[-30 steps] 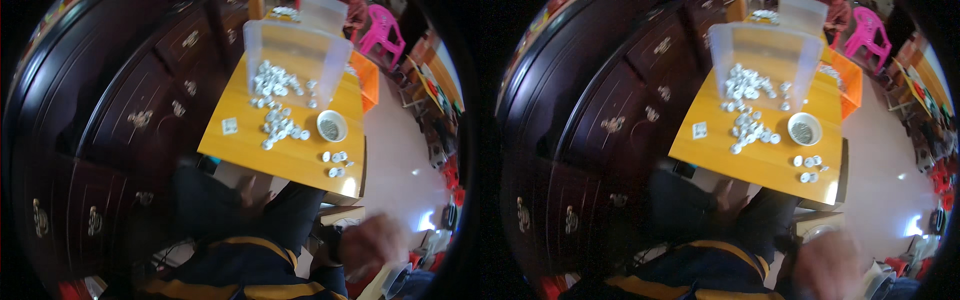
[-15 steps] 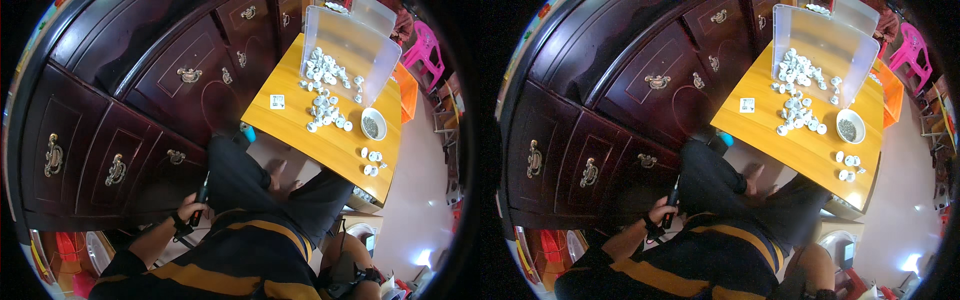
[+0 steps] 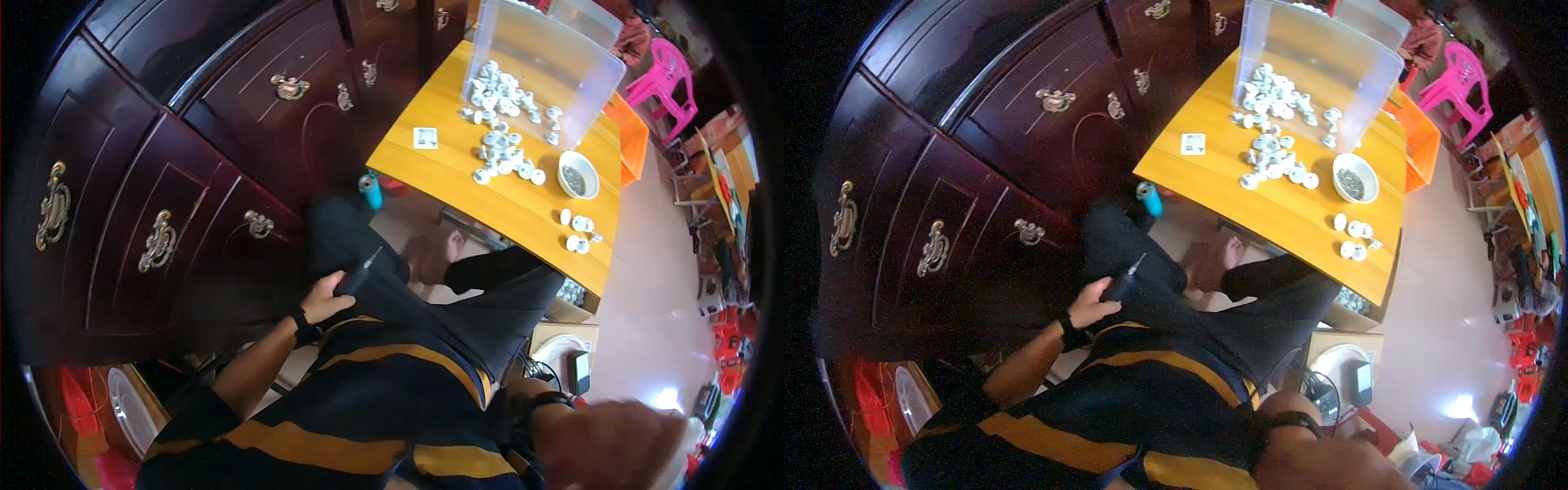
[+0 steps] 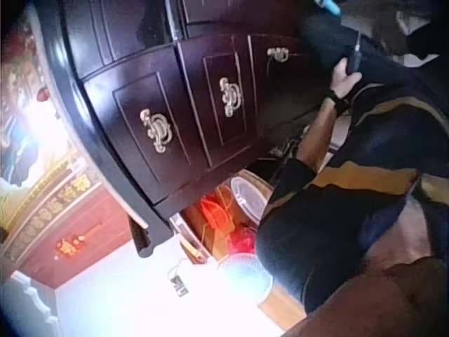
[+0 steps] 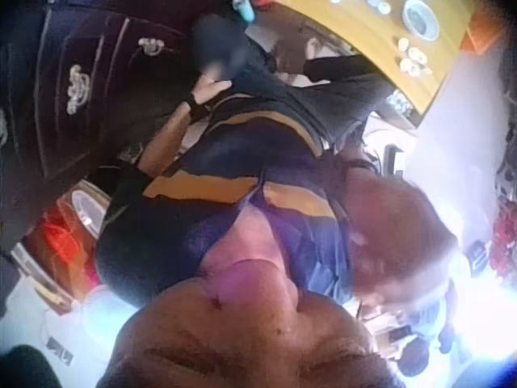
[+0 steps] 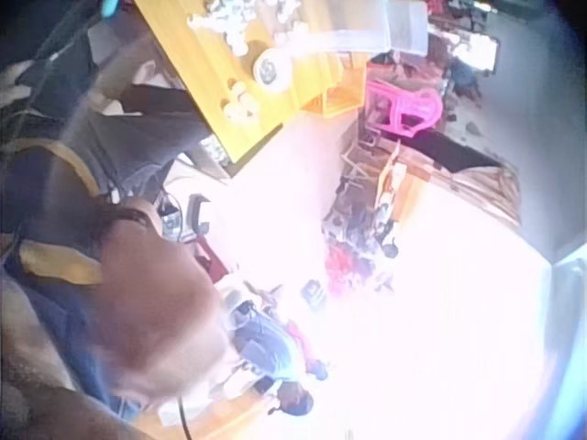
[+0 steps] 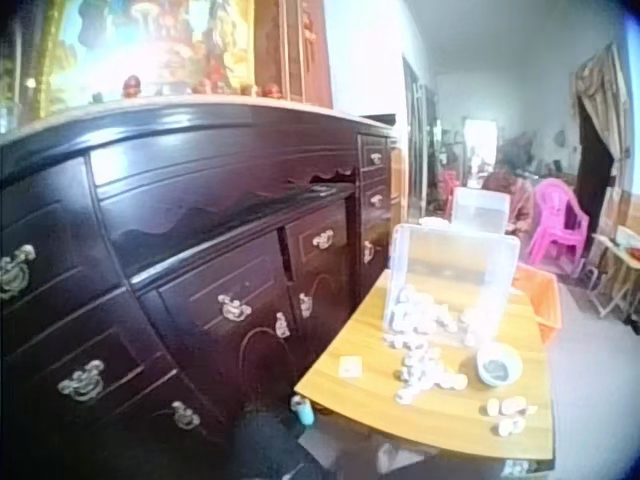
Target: Assembling small white plastic components using an electric screwdriver in a workshop setting.
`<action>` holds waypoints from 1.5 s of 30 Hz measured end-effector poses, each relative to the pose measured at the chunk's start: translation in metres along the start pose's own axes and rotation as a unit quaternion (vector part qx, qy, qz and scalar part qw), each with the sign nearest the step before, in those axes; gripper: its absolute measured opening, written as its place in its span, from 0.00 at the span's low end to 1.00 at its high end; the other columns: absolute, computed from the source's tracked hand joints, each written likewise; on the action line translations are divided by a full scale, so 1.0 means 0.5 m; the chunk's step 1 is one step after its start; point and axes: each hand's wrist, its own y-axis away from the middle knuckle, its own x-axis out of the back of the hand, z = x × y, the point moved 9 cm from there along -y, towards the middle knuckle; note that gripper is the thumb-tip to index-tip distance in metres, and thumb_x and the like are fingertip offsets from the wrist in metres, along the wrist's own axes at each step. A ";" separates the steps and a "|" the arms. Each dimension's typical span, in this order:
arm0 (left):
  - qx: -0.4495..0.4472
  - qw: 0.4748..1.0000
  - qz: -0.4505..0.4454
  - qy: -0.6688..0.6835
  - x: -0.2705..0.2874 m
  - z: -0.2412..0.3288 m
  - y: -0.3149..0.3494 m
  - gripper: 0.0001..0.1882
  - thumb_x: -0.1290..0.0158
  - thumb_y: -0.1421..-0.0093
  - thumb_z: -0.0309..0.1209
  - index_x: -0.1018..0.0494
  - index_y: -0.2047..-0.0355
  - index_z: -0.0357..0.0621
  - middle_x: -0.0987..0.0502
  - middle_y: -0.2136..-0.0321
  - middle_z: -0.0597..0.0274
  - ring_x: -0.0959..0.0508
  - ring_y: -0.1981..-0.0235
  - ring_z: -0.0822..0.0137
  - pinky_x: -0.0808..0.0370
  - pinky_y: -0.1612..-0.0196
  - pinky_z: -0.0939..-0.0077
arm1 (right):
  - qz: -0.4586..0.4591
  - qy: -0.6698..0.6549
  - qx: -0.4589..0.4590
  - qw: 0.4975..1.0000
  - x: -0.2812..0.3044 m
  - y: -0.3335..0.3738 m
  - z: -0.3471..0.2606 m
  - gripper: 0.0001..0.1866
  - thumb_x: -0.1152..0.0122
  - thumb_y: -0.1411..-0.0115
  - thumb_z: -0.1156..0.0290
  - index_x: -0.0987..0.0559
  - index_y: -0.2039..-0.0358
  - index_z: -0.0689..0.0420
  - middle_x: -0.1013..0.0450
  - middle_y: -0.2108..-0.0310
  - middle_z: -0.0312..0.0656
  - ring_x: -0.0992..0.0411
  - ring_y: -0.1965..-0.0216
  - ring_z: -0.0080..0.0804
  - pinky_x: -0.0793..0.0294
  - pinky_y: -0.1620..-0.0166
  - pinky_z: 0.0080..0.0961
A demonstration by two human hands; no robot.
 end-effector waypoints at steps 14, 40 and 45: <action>-0.037 0.997 0.014 0.069 -0.003 -0.013 -0.023 0.14 0.44 0.48 0.29 0.27 0.61 0.37 0.26 0.70 0.66 0.27 0.67 0.74 0.29 0.60 0.76 | -0.001 -0.121 -0.173 0.978 0.012 0.119 0.128 0.14 0.31 0.42 0.61 0.17 0.71 0.61 0.23 0.72 0.44 0.23 0.77 0.28 0.25 0.77 0.20; -0.027 0.984 -0.008 0.177 0.004 -0.056 -0.029 0.11 0.46 0.45 0.26 0.30 0.62 0.38 0.27 0.75 0.65 0.27 0.73 0.74 0.28 0.67 0.77 | -0.102 0.824 -0.461 0.313 1.023 0.160 0.197 0.08 0.38 0.49 0.64 0.16 0.69 0.48 0.20 0.65 0.48 0.22 0.62 0.48 0.22 0.57 0.41; -0.017 0.980 -0.005 0.199 -0.002 -0.048 -0.019 0.07 0.46 0.43 0.25 0.30 0.65 0.41 0.27 0.75 0.68 0.28 0.73 0.76 0.28 0.67 0.78 | -0.123 0.840 -0.470 0.241 1.023 0.158 0.196 0.11 0.40 0.46 0.60 0.17 0.67 0.50 0.21 0.64 0.49 0.22 0.60 0.48 0.23 0.56 0.41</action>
